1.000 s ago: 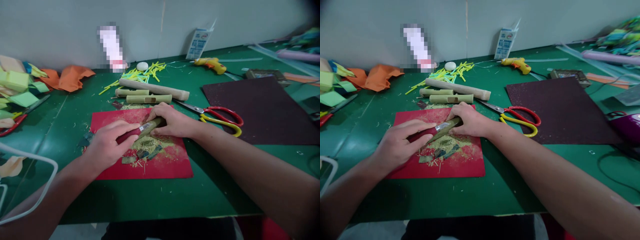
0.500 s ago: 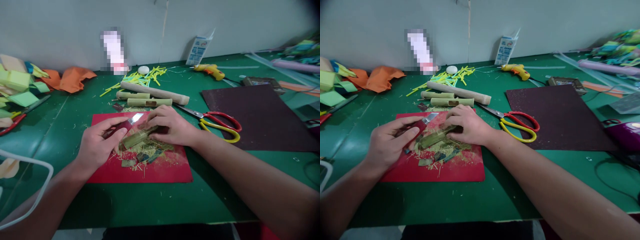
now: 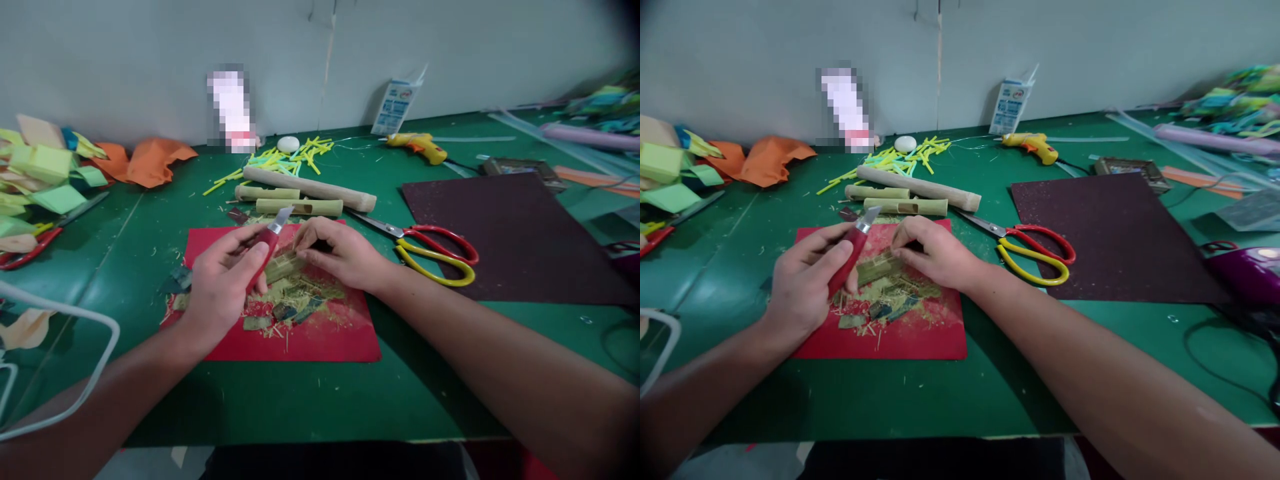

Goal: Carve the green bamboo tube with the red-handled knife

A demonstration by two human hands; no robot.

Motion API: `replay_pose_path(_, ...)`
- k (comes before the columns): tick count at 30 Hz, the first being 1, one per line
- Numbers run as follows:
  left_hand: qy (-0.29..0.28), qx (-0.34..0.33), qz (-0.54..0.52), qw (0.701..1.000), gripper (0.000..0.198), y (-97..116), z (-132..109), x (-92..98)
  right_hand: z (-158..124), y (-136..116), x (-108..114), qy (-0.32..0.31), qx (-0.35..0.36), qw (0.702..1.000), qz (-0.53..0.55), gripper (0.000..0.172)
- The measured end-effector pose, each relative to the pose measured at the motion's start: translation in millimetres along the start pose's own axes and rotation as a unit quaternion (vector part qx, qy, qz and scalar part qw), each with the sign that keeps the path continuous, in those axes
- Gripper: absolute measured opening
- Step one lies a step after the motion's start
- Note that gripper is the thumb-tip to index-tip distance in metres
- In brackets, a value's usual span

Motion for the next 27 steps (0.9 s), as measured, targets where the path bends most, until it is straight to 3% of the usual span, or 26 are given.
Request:
replay_pose_path(13,-0.008,0.010,-0.038,0.999,0.039,-7.6,4.3,-6.2,0.9,1.4,3.2,0.010,-0.089,0.994,0.069,0.011)
replay_pose_path(27,-0.014,0.012,-0.033,0.999,0.036,-8.0,3.7,-7.1,0.3,6.1,3.3,0.041,-0.109,0.985,0.125,0.019)
Point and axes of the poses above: each hand's wrist, its own z-axis towards the middle knuckle, its own x-axis out of the back of the hand, y = z × x, the point moved 2 cm from there along z, towards the middle knuckle, and after that the axes turned 5 degrees about x, right-handed, at the moved point
